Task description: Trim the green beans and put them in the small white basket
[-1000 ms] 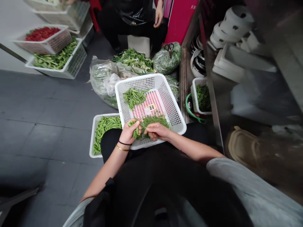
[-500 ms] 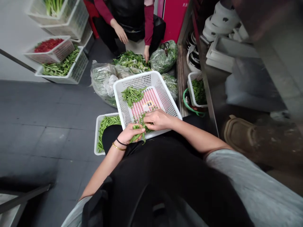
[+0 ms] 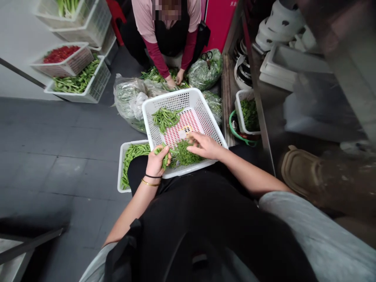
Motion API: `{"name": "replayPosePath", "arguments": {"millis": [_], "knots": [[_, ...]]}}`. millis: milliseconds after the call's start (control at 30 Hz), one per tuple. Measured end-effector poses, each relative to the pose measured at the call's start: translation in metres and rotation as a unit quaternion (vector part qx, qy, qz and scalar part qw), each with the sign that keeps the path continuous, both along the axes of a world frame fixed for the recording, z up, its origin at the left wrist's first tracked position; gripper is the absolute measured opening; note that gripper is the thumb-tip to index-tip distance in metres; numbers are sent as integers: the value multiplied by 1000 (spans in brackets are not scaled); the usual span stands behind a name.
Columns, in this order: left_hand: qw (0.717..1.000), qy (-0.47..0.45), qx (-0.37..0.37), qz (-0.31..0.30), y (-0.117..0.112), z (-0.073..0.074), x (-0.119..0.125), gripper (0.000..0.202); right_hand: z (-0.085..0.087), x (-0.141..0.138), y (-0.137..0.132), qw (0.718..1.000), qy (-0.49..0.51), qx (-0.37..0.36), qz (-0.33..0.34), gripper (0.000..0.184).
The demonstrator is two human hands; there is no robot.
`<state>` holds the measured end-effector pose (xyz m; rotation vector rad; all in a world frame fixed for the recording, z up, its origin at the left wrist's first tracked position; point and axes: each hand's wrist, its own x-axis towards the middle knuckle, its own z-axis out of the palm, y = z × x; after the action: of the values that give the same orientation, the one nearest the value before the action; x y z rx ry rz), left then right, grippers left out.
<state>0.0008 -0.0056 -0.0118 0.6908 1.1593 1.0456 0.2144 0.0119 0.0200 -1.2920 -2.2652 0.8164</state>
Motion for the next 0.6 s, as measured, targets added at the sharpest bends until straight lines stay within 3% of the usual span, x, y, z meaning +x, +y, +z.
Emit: {"name": "replayPosePath", "arguments": {"millis": [33,100,167,200,267,333,367,400,433,500,567,600], "knots": [[1000,20,12,-8,-1,0,1,32,-2,-7,1,1000,-7,-18,24,36],[995,87,41,-23,-3,3,0,29,-7,-22,2,995,-59,-28,71,30],[970,220,103,-32,-5,10,-6,28,-10,-32,3,985,-137,-12,108,24],[941,300,150,-47,-7,15,-11,30,-10,-34,4,977,-172,-1,126,25],[855,444,240,-118,-10,27,-19,32,-6,-33,5,960,-220,25,172,26],[775,526,274,-218,-10,36,-23,24,-1,-30,5,943,-243,53,221,24],[756,539,270,-255,-9,38,-24,19,2,-27,5,939,-247,63,229,23],[757,534,258,-275,-8,38,-24,14,4,-25,5,941,-243,73,224,23],[776,513,243,-274,-6,37,-24,12,5,-24,5,948,-229,81,206,24],[859,415,191,-230,-2,31,-20,15,4,-24,5,972,-164,96,140,27],[949,258,102,-151,-1,21,-13,22,-1,-32,5,991,-56,104,61,27],[978,170,57,-109,-2,16,-9,25,-4,-39,6,995,4,99,20,26]]}}
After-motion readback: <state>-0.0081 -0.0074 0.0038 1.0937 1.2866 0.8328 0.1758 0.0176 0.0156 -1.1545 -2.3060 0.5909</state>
